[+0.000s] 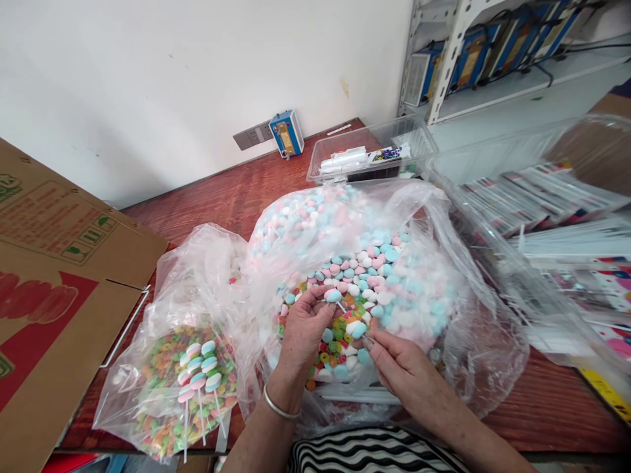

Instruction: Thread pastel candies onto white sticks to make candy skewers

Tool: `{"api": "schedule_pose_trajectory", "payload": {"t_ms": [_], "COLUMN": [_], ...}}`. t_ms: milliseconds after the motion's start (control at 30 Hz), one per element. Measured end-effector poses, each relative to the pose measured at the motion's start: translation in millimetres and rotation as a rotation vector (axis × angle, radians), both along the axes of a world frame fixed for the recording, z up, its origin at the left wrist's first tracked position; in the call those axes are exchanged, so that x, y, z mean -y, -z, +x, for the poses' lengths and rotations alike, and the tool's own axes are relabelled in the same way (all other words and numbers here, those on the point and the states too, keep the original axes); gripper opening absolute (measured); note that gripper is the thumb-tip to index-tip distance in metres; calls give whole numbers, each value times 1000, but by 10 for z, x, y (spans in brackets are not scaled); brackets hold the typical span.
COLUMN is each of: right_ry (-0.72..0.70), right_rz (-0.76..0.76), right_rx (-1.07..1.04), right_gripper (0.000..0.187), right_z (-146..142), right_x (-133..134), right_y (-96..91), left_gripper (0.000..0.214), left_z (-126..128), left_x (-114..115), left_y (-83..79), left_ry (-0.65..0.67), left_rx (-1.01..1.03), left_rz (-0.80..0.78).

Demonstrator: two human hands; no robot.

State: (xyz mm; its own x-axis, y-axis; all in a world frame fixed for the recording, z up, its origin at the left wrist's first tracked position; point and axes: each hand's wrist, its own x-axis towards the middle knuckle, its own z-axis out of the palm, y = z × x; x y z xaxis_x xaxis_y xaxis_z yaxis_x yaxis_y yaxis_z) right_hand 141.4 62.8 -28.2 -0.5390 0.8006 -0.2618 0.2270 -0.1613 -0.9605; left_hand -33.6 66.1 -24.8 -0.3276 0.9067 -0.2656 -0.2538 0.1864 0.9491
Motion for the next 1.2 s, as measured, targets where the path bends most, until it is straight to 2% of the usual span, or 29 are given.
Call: {"api": "schedule_pose_trajectory", "payload": {"t_ms": [333,600,867,967,1100,1200], "right_ry": [31,41,46,55,-97,-144], "right_rz": [-61,6,96,196,308,387], "right_rx": [-44,-42,26,53,130,232], "right_gripper": [31,32,27,28,22,29], "right_z": [-54,-121,-129,-130,-65,-7], "right_x": [4,-1,-69,-119,-97,-2], "right_y": [36,91,91,54,11,37], "left_gripper": [22,24,22,26,31,25], "left_z": [47,110,159,191,223,257], "left_x": [2,40,154,191,180,135], "left_y": [20,54,125,118,36,-68], "left_ry": [63,87,174,100,-50,-173], "left_rx": [-170,-228,-343,-192,262,454], "left_rz": [28,54,108,141,200,201]}}
